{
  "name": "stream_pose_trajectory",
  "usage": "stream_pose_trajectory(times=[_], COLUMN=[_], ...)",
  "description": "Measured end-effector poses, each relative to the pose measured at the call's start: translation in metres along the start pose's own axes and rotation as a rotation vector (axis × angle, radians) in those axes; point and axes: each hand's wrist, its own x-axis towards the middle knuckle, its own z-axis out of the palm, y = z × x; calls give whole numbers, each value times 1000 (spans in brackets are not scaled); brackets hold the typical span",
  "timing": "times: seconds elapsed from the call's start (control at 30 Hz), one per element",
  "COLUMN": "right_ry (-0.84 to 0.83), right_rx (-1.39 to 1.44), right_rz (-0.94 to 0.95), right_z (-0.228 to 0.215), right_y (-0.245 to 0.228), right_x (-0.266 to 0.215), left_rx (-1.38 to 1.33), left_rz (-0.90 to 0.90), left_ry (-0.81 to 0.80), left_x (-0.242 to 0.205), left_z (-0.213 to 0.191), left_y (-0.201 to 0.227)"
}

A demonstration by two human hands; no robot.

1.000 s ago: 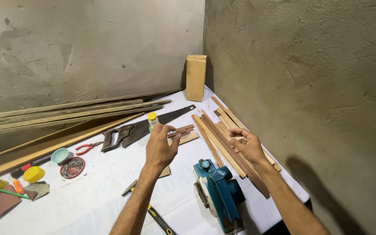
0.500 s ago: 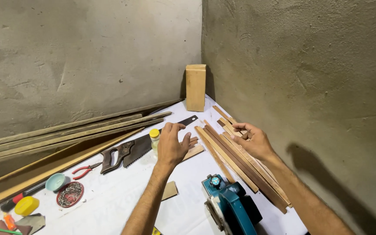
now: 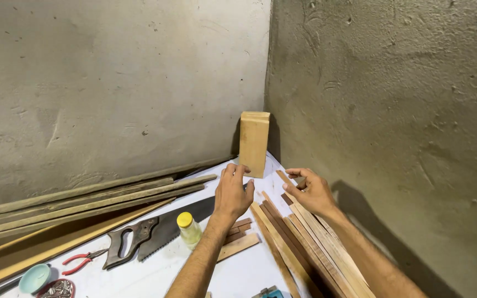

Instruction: The person works at a table covered with hand tools and wood offcuts. They pick small nails from a tin, position thin wooden slats on a frame, hammer the nails in, sand a wooden block, measure a vertical wood piece with a tape measure, and assemble slats into ladder-like wooden frames, adjusting the pieces by hand.

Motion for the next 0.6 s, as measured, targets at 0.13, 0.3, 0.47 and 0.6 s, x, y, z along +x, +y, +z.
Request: stream_pose_trajectory(times=[0.13,0.3,0.47,0.6], right_ry=[-18,-7,-44,-114], right_rx=[88,133,127,68], right_rz=[-41,-40,-9,100], right_z=[11,23,36,42], right_y=[24,34,69,82], right_x=[60,109,152,179], left_rx=[1,56,91,162], left_rz=[-62,-57,-94,-90], left_ry=[-8,-33,-115,-250], left_x=[25,49,76,99], left_z=[26,46,58,69], left_y=[-15,-34,-47,-58])
